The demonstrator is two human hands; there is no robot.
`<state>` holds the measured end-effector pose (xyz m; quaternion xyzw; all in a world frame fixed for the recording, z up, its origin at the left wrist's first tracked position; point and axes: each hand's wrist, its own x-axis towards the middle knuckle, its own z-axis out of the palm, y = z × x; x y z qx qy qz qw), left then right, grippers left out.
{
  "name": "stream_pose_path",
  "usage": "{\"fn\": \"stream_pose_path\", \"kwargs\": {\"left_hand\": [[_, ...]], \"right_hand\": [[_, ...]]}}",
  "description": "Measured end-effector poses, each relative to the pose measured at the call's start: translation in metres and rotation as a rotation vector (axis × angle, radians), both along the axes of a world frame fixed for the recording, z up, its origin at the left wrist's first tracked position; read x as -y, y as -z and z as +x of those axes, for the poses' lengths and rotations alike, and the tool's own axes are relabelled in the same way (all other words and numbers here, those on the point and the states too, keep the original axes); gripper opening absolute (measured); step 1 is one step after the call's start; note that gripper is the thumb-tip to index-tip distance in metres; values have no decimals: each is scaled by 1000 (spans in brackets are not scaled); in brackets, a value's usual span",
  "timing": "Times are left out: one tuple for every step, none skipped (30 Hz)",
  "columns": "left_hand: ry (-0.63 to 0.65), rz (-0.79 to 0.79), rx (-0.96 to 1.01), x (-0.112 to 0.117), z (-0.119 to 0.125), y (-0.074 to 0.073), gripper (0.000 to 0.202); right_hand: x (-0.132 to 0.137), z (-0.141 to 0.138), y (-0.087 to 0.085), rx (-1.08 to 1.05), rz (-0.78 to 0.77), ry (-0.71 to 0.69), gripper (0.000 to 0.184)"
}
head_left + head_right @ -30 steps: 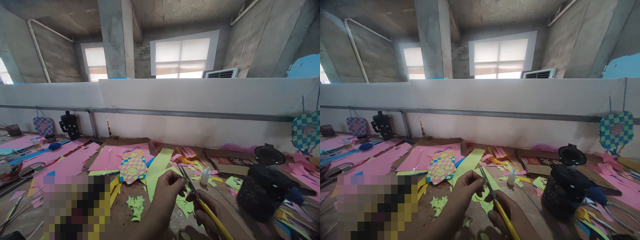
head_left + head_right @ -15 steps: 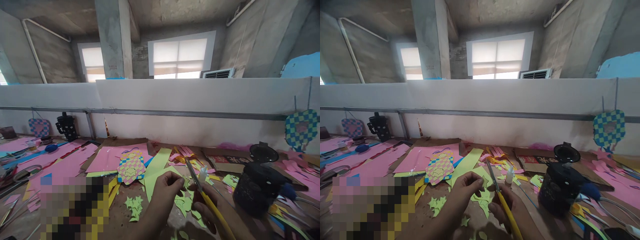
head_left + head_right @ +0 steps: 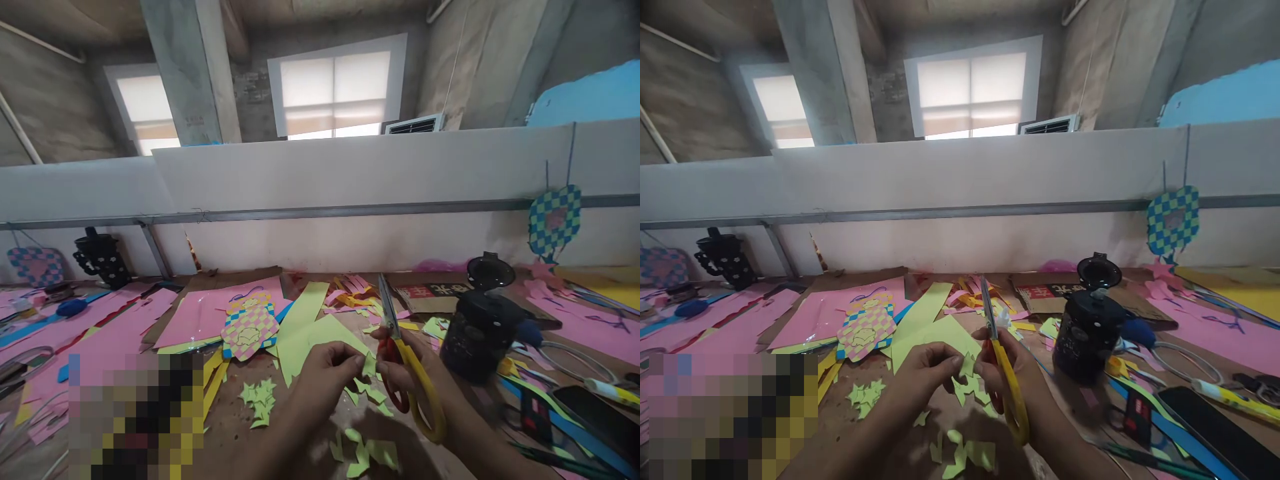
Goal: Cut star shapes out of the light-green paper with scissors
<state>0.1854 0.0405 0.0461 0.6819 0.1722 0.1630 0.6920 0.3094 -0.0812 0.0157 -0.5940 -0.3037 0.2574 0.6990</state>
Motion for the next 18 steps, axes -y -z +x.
{"fn": "stream_pose_path", "kwargs": {"left_hand": [[22, -16, 6, -1, 0, 0, 28], [39, -33, 8, -1, -1, -1, 30], [49, -46, 6, -2, -1, -2, 33], [53, -54, 3, -2, -1, -3, 36], [56, -54, -4, -2, -2, -4, 39], [60, -51, -8, -3, -2, -4, 41], [63, -47, -12, -3, -2, -4, 41], [63, -43, -17, -3, -1, -4, 39], [61, -38, -21, -3, -1, -3, 36], [57, -34, -24, -3, -1, -2, 34], [56, -35, -23, -2, -1, -1, 32], [61, -44, -20, -2, -1, 0, 32], [69, -60, -14, -1, -1, 0, 31], [77, -82, -4, -1, -1, -1, 31], [80, -104, 4, -1, -2, -3, 30], [74, -119, 12, -3, -4, -5, 30], [56, -121, 17, -5, -6, -9, 29], [32, -110, 20, -10, -10, -13, 27]], "right_hand": [[0, 0, -1, -5, 0, -1, 41], [0, 0, -1, -10, 0, -3, 41], [1, 0, -2, -13, -2, -6, 41], [1, 0, -2, -14, -3, -9, 42], [1, 0, -1, -12, -4, -13, 42], [1, 0, 0, -8, -4, -16, 42], [1, 0, 1, -4, -4, -20, 43], [1, -1, 1, 1, -4, -25, 44], [1, -1, 1, 4, -4, -31, 44], [1, -2, 1, 7, -5, -37, 44], [1, -3, -1, 10, -4, -41, 44], [1, -5, -3, 15, -4, -41, 44], [1, -6, -5, 20, -5, -39, 43], [1, -7, -7, 26, -9, -35, 42], [1, -8, -9, 32, -19, -32, 40], [1, -8, -10, 38, -33, -30, 38], [1, -8, -9, 44, -50, -32, 36], [1, -8, -8, 51, -70, -39, 34]]}}
